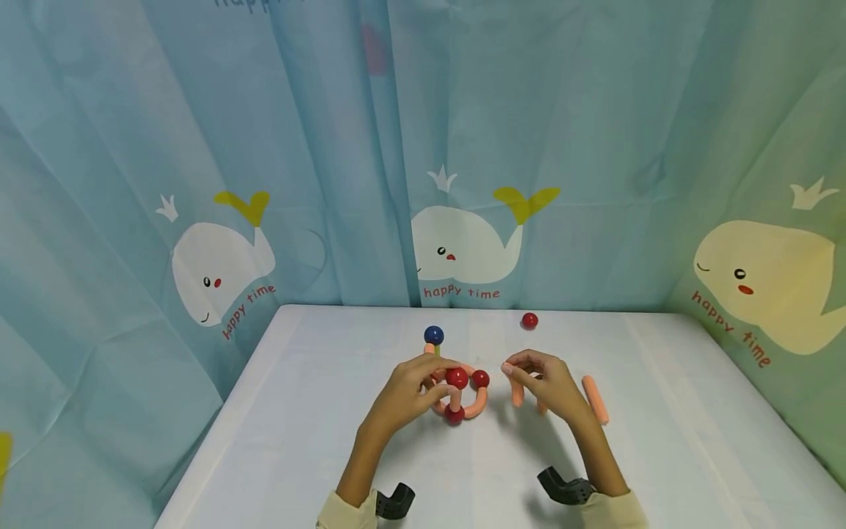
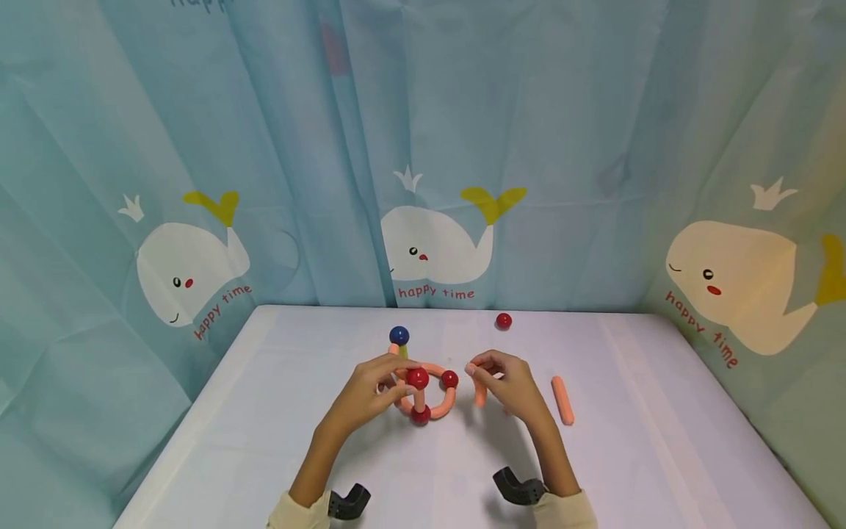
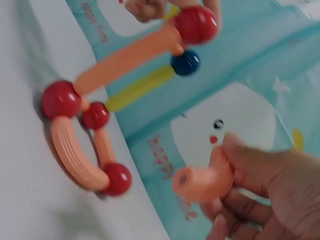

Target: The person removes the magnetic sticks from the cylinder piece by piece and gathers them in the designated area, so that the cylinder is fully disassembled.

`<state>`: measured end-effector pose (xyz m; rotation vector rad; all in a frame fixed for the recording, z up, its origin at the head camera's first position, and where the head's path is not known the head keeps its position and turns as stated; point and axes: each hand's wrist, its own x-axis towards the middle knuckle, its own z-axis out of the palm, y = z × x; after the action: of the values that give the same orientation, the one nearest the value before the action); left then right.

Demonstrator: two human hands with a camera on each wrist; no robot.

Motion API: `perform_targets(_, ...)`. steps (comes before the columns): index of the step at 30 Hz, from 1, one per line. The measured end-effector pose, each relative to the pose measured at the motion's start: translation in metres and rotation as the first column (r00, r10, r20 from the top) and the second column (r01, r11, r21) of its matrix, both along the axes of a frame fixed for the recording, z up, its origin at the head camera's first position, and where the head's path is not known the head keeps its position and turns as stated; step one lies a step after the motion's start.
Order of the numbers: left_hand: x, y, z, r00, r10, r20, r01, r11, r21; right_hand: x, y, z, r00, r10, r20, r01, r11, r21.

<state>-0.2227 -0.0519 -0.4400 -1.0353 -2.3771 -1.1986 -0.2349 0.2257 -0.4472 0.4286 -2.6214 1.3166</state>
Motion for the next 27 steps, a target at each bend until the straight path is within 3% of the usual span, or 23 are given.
perform_targets(5, 0.000, 0.000, 0.000, 1.000, 0.013, 0.012, -0.013, 1.000, -0.011, -0.003, 0.023, -0.001, 0.985, -0.173, 0.006, 0.172, 0.982, 0.080)
perform_targets(8, 0.000, -0.001, 0.001, 1.000, 0.011, 0.020, -0.011, 1.000, -0.011, -0.004, 0.033, -0.006, 0.971, -0.236, 0.048, 0.228, 0.964, 0.135)
perform_targets(19, 0.002, 0.001, -0.001, 1.000, 0.018, 0.017, -0.017, 1.000, -0.015, -0.005, 0.047, -0.022, 0.937, -0.322, 0.132, 0.280, 0.923, 0.265)
perform_targets(27, 0.002, 0.002, -0.001, 1.000, 0.012, 0.007, -0.012, 1.000, -0.005, -0.010, 0.051, -0.039, 0.926, -0.353, 0.136, 0.310, 0.914, 0.261)
